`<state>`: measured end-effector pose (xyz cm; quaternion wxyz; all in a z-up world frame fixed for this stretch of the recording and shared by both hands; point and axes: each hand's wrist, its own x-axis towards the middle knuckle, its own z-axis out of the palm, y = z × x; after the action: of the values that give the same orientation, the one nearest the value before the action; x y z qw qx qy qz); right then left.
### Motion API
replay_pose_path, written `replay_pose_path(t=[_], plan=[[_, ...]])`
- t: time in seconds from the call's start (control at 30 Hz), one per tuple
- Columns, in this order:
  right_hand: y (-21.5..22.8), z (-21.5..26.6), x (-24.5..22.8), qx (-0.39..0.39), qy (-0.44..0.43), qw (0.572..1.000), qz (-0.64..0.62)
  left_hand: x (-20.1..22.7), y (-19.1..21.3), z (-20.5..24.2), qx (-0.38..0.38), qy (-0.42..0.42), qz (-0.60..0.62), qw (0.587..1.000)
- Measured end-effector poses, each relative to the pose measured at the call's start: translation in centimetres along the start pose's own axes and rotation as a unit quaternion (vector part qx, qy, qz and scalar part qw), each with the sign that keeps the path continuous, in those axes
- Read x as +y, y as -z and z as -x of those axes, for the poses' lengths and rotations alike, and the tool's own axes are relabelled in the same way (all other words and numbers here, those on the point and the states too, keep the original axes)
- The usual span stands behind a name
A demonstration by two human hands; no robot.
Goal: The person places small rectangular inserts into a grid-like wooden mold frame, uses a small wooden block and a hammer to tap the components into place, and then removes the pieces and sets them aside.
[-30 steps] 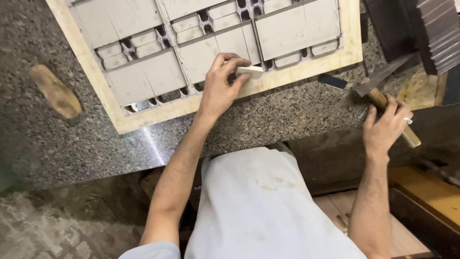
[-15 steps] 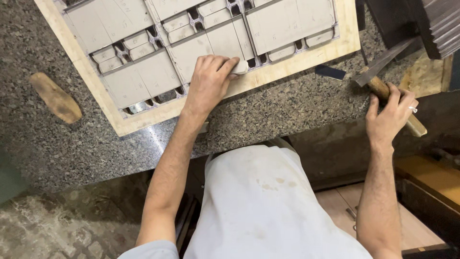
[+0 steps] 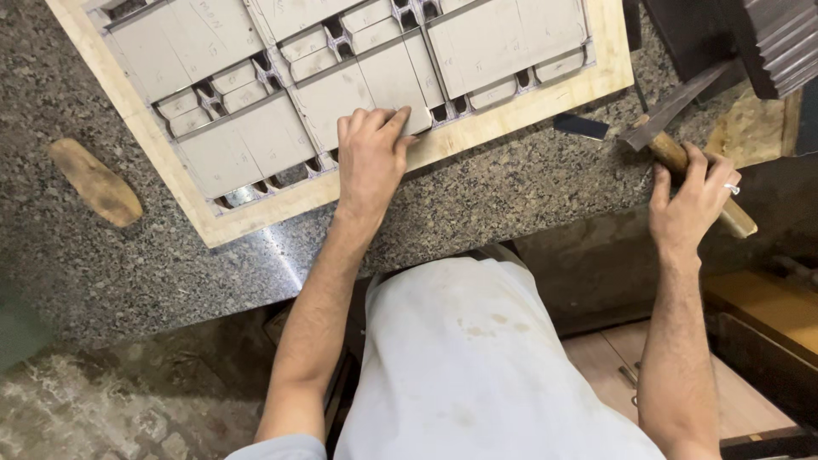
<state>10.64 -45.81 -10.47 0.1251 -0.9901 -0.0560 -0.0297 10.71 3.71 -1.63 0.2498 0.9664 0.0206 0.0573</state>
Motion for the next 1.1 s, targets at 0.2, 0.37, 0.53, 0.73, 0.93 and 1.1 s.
replay_pose_path(t=[0.2, 0.37, 0.53, 0.73, 0.93, 1.1], plan=[[1.4, -1.2, -0.2, -0.054, -0.001, 0.998, 0.041, -0.6, 0.6, -0.8, -0.049, -0.024, -0.015, 0.998], [8.2, -1.4, -6.9, 0.02, -0.004, 0.991, -0.129, -0.7, 1.0, -0.8, -0.042, -0.039, -0.014, 0.998], [11.7, -6.0, -16.7, 0.009, -0.209, 0.66, -0.721, -1.2, 0.9, -0.7, -0.058, -0.032, -0.004, 0.998], [6.6, -15.0, -27.6, 0.019, -0.008, 0.602, -0.798, -1.1, 1.0, -0.6, -0.04, -0.04, -0.006, 0.998], [3.0, -18.2, -33.3, -0.034, 0.107, 0.608, -0.786, -1.5, 0.6, 0.6, -0.047, -0.023, -0.007, 0.999], [5.9, -19.6, -32.3, -0.006, 0.129, 0.588, -0.798, -2.0, 0.7, 0.3, -0.05, -0.039, -0.009, 0.998]])
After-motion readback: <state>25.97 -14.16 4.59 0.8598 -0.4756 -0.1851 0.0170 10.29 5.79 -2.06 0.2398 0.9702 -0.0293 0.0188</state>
